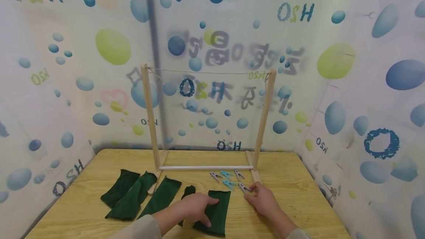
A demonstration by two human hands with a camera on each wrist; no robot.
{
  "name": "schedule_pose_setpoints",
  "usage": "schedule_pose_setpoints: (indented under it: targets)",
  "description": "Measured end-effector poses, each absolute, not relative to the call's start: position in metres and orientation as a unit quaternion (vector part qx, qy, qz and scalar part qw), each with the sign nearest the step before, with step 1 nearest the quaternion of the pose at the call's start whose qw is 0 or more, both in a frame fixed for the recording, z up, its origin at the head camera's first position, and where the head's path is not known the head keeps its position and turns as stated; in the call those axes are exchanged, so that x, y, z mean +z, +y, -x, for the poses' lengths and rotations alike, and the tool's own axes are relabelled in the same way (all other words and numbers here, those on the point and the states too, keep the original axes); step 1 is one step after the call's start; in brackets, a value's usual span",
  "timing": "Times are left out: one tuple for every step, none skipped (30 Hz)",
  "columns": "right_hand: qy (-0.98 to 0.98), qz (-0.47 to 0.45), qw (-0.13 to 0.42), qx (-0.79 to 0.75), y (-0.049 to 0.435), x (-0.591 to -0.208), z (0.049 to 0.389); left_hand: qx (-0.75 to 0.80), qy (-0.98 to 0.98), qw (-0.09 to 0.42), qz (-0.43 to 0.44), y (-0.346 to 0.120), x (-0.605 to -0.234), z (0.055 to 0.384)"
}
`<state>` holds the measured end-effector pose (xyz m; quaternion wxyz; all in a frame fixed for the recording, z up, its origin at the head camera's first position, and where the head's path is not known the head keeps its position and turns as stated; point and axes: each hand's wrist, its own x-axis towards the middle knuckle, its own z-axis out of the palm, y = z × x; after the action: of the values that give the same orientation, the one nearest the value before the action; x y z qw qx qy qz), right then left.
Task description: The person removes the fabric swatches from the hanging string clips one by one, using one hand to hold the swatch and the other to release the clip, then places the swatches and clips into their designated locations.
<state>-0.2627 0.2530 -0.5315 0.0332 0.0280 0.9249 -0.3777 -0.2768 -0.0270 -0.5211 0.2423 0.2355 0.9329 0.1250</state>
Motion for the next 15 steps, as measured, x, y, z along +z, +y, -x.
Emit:
schedule_pose_setpoints:
  targets:
    - [0.924, -0.030, 0.036, -0.379, 0.253, -0.531, 0.262, 0.135, 0.929, 0.246, -0.240, -0.029, -0.526, 0.280]
    - [0.924, -0.032, 0.039, -0.379, 0.253, -0.531, 0.262, 0.145, 0.927, 0.246, -0.243, -0.031, -0.527, 0.281]
    - [0.923, -0.034, 0.041, -0.380, 0.254, -0.531, 0.262, 0.158, 0.925, 0.245, -0.242, -0.032, -0.528, 0.281]
    - [0.922, -0.036, 0.044, -0.382, 0.254, -0.531, 0.262, 0.170, 0.923, 0.245, -0.244, -0.034, -0.526, 0.280]
    - [0.920, -0.037, 0.046, -0.387, 0.255, -0.531, 0.262, 0.176, 0.920, 0.243, -0.253, -0.038, -0.523, 0.280]
    - [0.917, -0.040, 0.049, -0.395, 0.255, -0.531, 0.261, 0.181, 0.918, 0.234, -0.265, -0.042, -0.520, 0.279]
    - [0.913, -0.041, 0.051, -0.404, 0.256, -0.531, 0.261, 0.194, 0.916, 0.225, -0.269, -0.047, -0.513, 0.275]
    - [0.908, -0.039, 0.054, -0.413, 0.258, -0.531, 0.260, 0.208, 0.915, 0.215, -0.270, -0.051, -0.505, 0.270]
    - [0.904, -0.039, 0.058, -0.422, 0.259, -0.530, 0.259, 0.225, 0.911, 0.210, -0.273, -0.056, -0.498, 0.267]
    - [0.899, -0.036, 0.062, -0.431, 0.261, -0.529, 0.258, 0.239, 0.909, 0.198, -0.278, -0.063, -0.491, 0.262]
    - [0.895, -0.031, 0.067, -0.440, 0.263, -0.528, 0.257, 0.254, 0.906, 0.185, -0.283, -0.070, -0.485, 0.257]
    - [0.892, -0.025, 0.071, -0.446, 0.265, -0.527, 0.256, 0.274, 0.904, 0.175, -0.276, -0.076, -0.478, 0.251]
    - [0.891, -0.019, 0.071, -0.447, 0.266, -0.525, 0.255, 0.294, 0.902, 0.167, -0.268, -0.082, -0.470, 0.244]
    - [0.895, -0.012, 0.067, -0.441, 0.268, -0.523, 0.254, 0.308, 0.900, 0.155, -0.266, -0.089, -0.465, 0.241]
    - [0.898, -0.007, 0.062, -0.435, 0.269, -0.520, 0.253, 0.318, 0.900, 0.143, -0.263, -0.096, -0.462, 0.237]
